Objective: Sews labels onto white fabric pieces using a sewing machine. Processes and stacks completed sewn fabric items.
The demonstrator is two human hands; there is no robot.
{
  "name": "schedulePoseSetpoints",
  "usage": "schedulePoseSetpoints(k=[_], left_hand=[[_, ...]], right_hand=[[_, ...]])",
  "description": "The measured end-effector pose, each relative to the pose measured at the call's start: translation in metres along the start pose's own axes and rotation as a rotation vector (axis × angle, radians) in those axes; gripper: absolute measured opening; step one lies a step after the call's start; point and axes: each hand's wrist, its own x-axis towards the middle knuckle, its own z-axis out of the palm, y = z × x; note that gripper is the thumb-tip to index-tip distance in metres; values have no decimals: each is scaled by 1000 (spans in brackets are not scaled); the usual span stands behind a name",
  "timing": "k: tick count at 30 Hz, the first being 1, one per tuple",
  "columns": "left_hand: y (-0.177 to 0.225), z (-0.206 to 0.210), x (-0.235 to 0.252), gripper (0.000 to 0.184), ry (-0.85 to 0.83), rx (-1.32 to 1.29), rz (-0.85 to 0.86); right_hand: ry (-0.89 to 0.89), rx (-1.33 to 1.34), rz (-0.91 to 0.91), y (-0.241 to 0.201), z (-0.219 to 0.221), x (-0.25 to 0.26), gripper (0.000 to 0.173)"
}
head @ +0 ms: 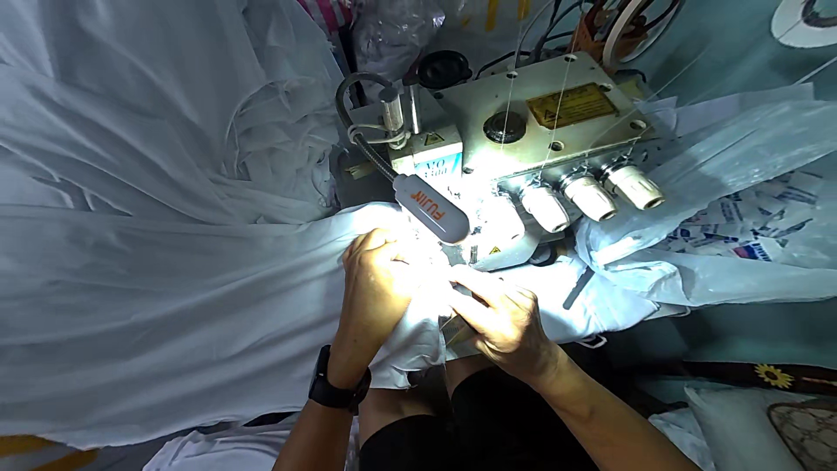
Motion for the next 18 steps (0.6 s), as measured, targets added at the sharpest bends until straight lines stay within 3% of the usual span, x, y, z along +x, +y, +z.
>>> schedulePoseSetpoints(k=[5, 9, 18], left_hand=[[0, 2, 0, 11, 22, 5, 3], [-5, 2, -5, 6, 45, 45, 137], [-18, -1, -11, 16, 60, 56, 230]], right_hand=[[-20, -31, -11, 1, 0, -1, 20], [-30, -92, -21, -2, -2, 2, 21], [-43, -172, 17, -10, -3, 3, 23]])
